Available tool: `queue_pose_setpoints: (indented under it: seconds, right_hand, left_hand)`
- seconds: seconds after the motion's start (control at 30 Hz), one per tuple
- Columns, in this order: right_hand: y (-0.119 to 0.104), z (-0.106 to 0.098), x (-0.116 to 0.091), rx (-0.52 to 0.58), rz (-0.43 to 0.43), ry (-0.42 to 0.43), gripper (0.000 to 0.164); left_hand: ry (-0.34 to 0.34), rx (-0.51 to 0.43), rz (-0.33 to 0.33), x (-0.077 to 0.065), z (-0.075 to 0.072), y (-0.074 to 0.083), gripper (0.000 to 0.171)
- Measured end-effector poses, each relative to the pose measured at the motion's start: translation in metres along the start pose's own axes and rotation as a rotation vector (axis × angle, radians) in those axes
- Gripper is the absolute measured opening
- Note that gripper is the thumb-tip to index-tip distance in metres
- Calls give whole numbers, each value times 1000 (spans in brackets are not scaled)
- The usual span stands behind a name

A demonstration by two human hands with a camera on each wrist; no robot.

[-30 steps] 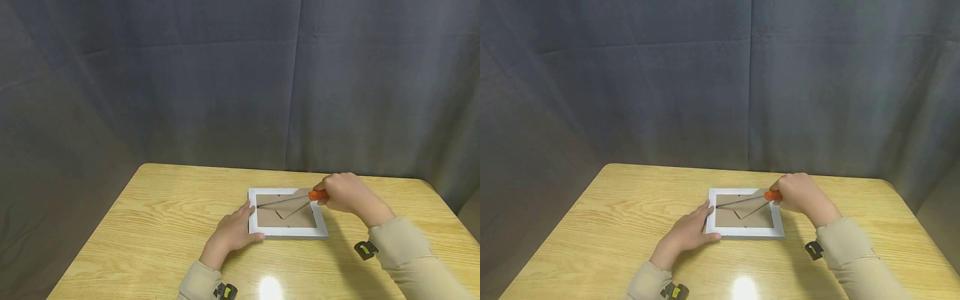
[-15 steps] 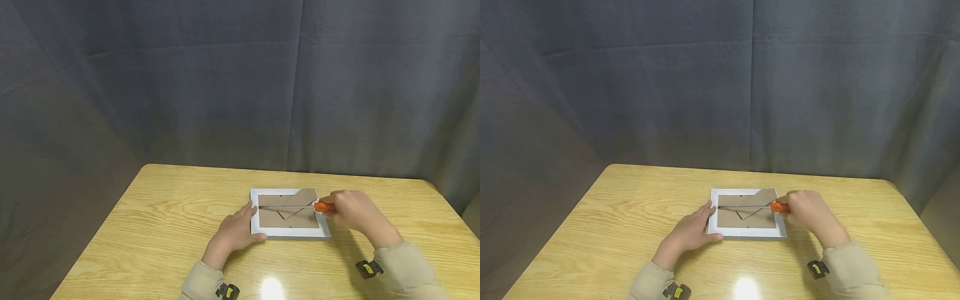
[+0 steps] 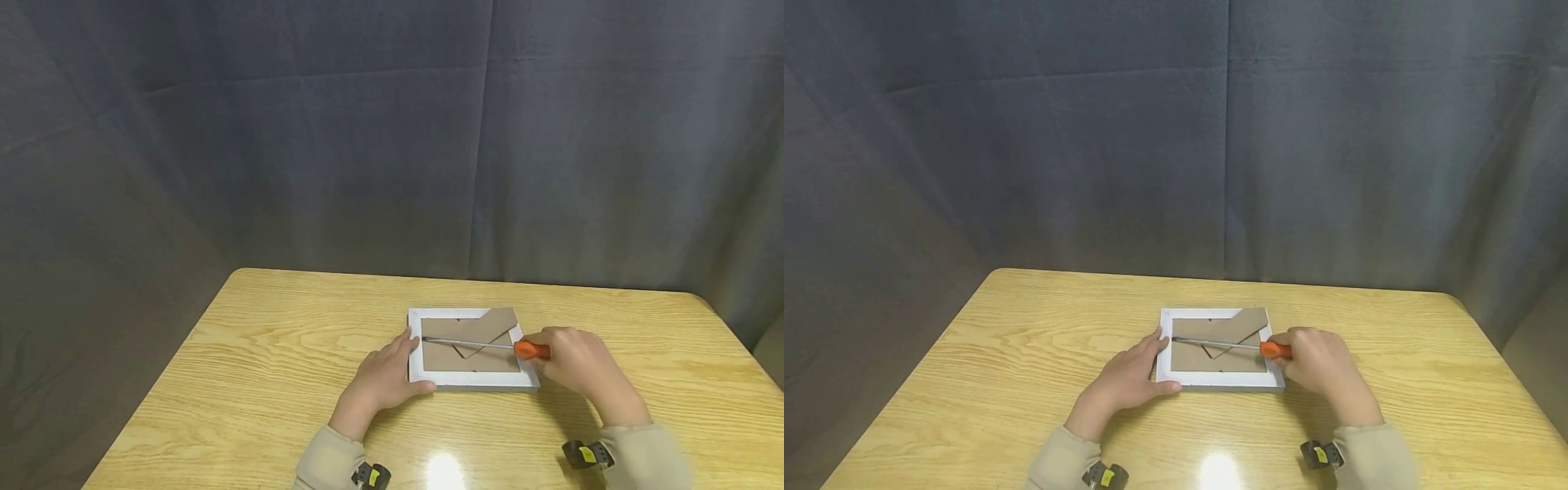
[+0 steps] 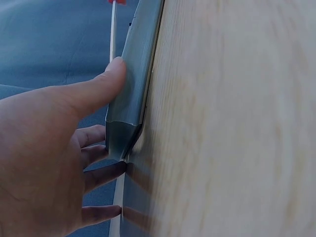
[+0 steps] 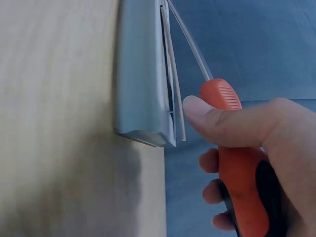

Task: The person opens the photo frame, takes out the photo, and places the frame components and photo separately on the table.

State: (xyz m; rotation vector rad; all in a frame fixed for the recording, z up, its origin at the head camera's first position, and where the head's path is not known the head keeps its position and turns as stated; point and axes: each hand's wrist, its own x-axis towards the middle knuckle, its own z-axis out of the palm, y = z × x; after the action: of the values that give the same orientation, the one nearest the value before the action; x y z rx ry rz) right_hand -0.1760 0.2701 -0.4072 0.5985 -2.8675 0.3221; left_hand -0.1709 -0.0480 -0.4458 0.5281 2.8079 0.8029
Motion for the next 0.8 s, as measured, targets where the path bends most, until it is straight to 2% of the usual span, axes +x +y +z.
queue_pose_setpoints:
  seconds: [0.23, 0.53, 0.8]
  right_hand:
    - [2, 7, -5, 30, 11, 5, 26]
    - [6, -3, -10, 9, 42, 17, 26]
    - [12, -15, -16, 7, 74, 22, 26]
  left_hand:
    - [-7, 7, -6, 0, -1, 2, 86]
    - [9, 28, -6, 1, -1, 4, 86]
    - [34, 141, -26, -4, 1, 13, 84]
